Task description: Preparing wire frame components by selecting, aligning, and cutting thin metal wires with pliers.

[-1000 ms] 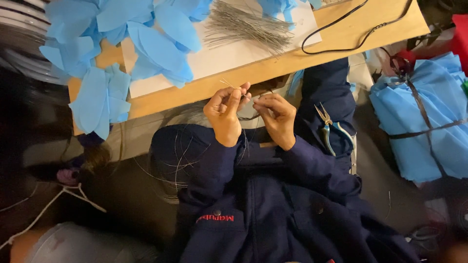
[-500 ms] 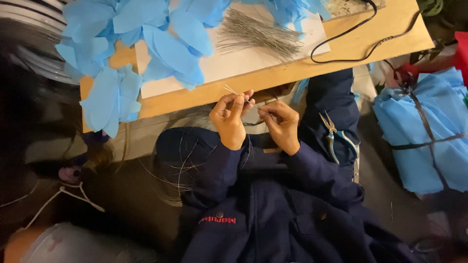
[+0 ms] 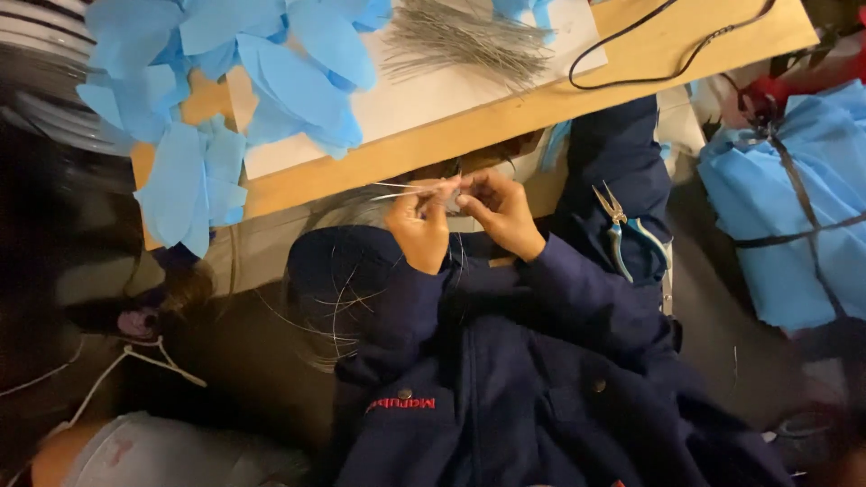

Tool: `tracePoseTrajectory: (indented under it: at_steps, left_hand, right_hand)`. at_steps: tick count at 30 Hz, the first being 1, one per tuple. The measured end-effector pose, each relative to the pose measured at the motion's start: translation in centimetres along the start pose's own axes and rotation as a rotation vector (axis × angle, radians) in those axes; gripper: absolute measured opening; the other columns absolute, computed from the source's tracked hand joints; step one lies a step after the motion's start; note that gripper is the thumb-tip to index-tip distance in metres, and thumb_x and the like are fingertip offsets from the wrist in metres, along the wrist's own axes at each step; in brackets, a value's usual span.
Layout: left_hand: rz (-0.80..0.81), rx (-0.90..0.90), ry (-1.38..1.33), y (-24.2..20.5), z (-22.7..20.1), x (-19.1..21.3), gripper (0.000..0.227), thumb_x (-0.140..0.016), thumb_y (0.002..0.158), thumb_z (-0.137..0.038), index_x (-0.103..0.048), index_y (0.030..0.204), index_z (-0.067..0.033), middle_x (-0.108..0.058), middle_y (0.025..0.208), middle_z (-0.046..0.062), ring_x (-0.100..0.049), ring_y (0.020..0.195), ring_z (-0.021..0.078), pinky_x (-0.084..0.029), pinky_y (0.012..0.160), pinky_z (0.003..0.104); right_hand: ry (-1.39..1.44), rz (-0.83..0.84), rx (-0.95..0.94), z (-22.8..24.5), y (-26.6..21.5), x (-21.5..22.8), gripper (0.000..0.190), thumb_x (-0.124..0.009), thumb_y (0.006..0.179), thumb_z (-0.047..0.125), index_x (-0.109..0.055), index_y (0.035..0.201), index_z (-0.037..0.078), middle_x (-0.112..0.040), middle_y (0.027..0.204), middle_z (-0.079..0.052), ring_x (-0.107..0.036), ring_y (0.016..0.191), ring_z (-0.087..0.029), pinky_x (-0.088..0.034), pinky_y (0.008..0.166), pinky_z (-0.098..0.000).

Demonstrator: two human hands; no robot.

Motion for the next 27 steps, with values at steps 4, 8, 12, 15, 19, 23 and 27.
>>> tracePoseTrajectory:
  at_steps: [4,8,12,15,19,23,27]
  left_hand:
    - [-0.051,0.073,-0.138,0.6,0.7,1.2,0.013,-0.061,0.083,-0.010,-0.058,0.070,-0.0056,-0.066,0.068,0.009,-0.067,0.065,0.0199,-0.053,0.060,0.026]
    - [-0.120,0.229,-0.438,0.2,1.7,1.8,0.011,-0.055,0.085,-0.006,-0.049,0.079,0.0006,-0.061,0.071,0.016,-0.066,0.065,0.0297,-0.057,0.058,0.038]
    - [-0.127,0.242,-0.541,0.3,0.3,1.6,0.009,-0.052,0.087,-0.004,-0.049,0.080,0.0007,-0.059,0.072,0.015,-0.066,0.063,0.0299,-0.058,0.055,0.037]
    - [-0.108,0.191,-0.609,0.2,-1.8,1.2,0.010,-0.051,0.086,-0.004,-0.049,0.078,0.0022,-0.057,0.070,0.017,-0.066,0.063,0.0318,-0.058,0.053,0.039]
    - [-0.065,0.174,-0.657,0.1,-4.3,0.4,0.013,-0.050,0.087,-0.004,-0.047,0.078,0.0047,-0.055,0.069,0.018,-0.065,0.064,0.0349,-0.057,0.054,0.042]
    - [-0.081,0.174,-0.716,-0.9,-3.5,-1.1,0.012,-0.051,0.087,-0.003,-0.047,0.078,0.0040,-0.052,0.071,0.018,-0.065,0.065,0.0357,-0.056,0.054,0.043]
    - [-0.068,0.254,-0.714,-2.3,-0.8,-2.2,0.013,-0.051,0.088,-0.005,-0.047,0.080,0.0045,-0.054,0.072,0.017,-0.065,0.068,0.0337,-0.056,0.056,0.040]
  right_hand:
    - [0.084,0.103,-0.069,-3.4,-1.3,0.8,0.034,-0.063,0.078,-0.004,-0.048,0.108,-0.005,-0.057,0.077,-0.011,-0.057,0.063,-0.016,-0.050,0.060,-0.0290]
    - [-0.019,0.122,0.007,-0.5,-1.9,1.4,0.037,-0.063,0.077,-0.005,-0.048,0.111,-0.005,-0.058,0.079,-0.014,-0.059,0.058,-0.018,-0.051,0.057,-0.0312]
    - [-0.191,0.134,0.118,3.7,-1.8,2.6,0.039,-0.067,0.074,-0.005,-0.051,0.110,-0.007,-0.056,0.080,-0.014,-0.058,0.056,-0.016,-0.051,0.054,-0.0302]
    - [-0.470,0.096,0.351,8.3,-1.7,3.0,0.027,-0.071,0.073,0.003,-0.063,0.099,0.001,-0.058,0.077,-0.013,-0.058,0.058,-0.023,-0.046,0.050,-0.0308]
    - [-0.550,0.119,0.410,12.5,-1.4,4.6,0.020,-0.072,0.075,0.010,-0.065,0.093,0.003,-0.058,0.079,-0.009,-0.053,0.057,-0.016,-0.044,0.051,-0.0252]
    - [-0.557,0.196,0.423,12.6,-1.6,4.8,0.019,-0.069,0.077,0.010,-0.065,0.093,0.001,-0.058,0.077,-0.010,-0.053,0.054,-0.017,-0.043,0.049,-0.0255]
    - [-0.522,0.135,0.349,10.8,-2.2,5.5,0.014,-0.067,0.078,0.007,-0.064,0.090,0.001,-0.056,0.071,-0.010,-0.052,0.052,-0.020,-0.041,0.047,-0.0275]
Point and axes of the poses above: each hand's wrist, its own y-axis towards the middle knuckle, its own x-axis out of the back of the hand, z = x × y, the point moved 2 cm from there along y, towards the middle knuckle
